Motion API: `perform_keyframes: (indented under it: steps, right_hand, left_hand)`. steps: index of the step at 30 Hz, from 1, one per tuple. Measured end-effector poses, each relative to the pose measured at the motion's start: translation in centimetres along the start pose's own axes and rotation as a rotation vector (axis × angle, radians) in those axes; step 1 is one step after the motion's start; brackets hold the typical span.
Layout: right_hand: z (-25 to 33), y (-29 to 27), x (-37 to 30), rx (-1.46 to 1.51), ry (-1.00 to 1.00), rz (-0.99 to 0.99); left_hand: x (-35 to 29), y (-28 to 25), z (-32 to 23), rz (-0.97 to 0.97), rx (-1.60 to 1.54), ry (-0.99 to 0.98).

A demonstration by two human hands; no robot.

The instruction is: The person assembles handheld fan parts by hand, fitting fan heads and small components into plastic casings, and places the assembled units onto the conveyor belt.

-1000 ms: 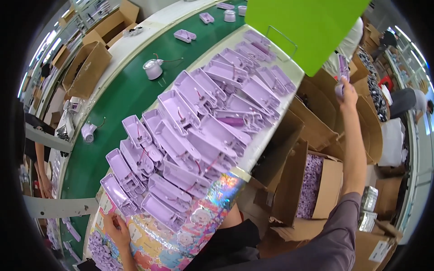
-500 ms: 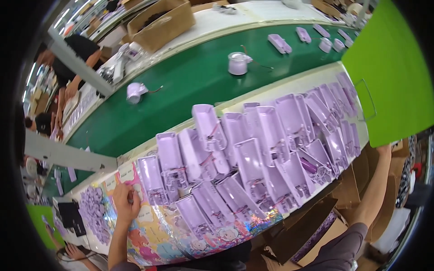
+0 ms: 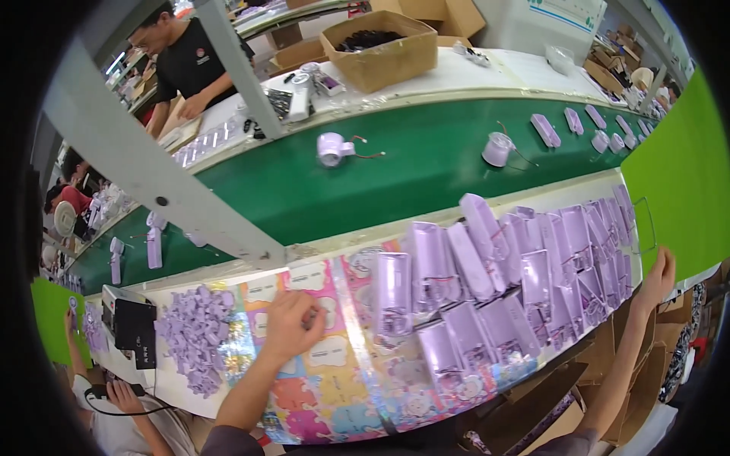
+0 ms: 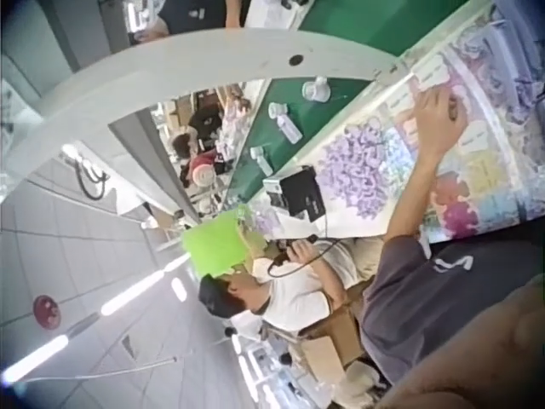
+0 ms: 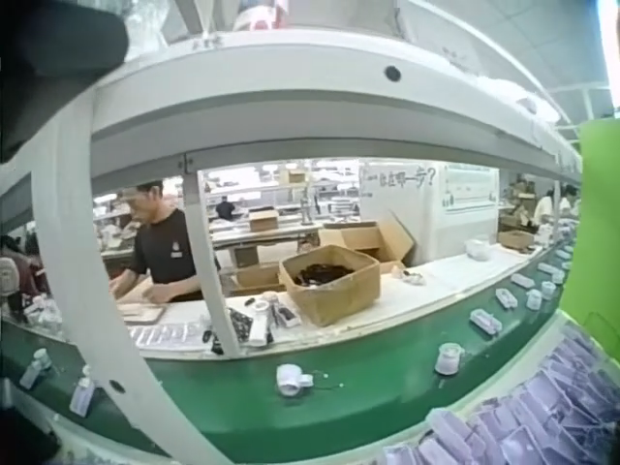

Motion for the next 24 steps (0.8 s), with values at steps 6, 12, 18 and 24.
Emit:
perform_keyframes:
  steps: [6,12,18,24]
  right_hand:
    - [31.9,26.0,-10.0,0.258,-0.553,0.914]
    - [40.3,46.2,-24.7,-0.063,-1.187,1.076]
    - [36.9,53.9,-32.7,-0.150,-1.107,1.341]
    - [42.8,37.8,-26.6,-0.200,-1.041,1.563]
  left_hand:
    - [-0.9,-0.7,1.7,0.011,-0.086,-0.004]
    - [-1.5,-0.9,2.8,0.015,-0.153,-0.020]
    - [-1.6,-0.7,4.0,0.055,-0.402,-0.169]
    - [-0.1,0.3,3.9,-0.140,-0.782,-0.324]
Point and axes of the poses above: each hand's wrist, its own x-axis towards the middle knuckle, its own y-axis out of the palm, z = x × y, the point moved 2 cm from there along x, towards the middle knuckle, and after that the axes turned 6 degrees about -y, right-handed, at the moved point
